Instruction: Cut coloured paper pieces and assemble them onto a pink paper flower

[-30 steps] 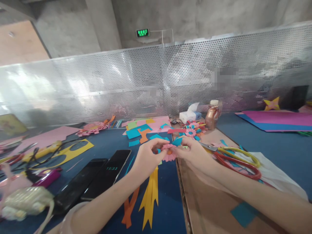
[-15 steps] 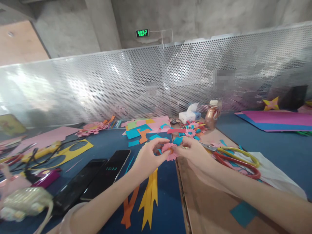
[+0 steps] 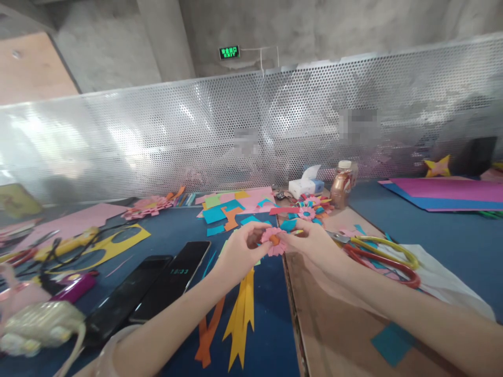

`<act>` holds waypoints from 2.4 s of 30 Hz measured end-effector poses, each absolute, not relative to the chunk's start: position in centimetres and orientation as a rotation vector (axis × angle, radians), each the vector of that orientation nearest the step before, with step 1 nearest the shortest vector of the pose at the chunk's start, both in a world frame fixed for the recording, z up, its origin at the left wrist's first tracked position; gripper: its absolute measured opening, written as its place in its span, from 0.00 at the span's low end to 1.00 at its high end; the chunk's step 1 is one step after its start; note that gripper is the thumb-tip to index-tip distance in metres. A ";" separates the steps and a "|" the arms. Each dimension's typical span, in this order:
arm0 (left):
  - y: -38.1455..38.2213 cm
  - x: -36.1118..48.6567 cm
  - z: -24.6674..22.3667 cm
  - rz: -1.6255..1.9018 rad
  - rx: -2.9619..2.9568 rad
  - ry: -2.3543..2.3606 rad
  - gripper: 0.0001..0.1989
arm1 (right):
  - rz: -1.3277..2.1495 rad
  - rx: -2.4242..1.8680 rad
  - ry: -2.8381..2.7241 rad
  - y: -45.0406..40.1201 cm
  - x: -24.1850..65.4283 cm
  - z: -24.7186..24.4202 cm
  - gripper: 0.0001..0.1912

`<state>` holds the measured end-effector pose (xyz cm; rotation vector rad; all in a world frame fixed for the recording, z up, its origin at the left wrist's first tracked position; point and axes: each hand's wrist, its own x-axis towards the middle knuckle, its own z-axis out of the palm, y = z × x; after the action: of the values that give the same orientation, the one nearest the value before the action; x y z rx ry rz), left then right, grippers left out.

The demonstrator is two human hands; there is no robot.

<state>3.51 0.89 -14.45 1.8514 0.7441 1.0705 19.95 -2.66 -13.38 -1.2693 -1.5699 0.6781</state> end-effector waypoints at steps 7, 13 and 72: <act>1.0 3.5 -14.6 1.106 1.862 0.750 0.12 | 0.622 -1.264 -1.553 -2.6 19.9 -13.5 0.13; 1.2 3.5 -14.7 1.105 1.845 0.734 0.13 | 0.720 -1.179 -1.501 -2.7 19.7 -13.3 0.14; 1.3 3.4 -15.0 1.073 1.952 0.864 0.12 | 0.679 -1.204 -1.381 -3.0 18.7 -14.5 0.14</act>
<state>3.37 1.33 -15.03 1.9524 0.8636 1.0732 18.70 -3.03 -14.50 -1.2041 -1.3813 0.6788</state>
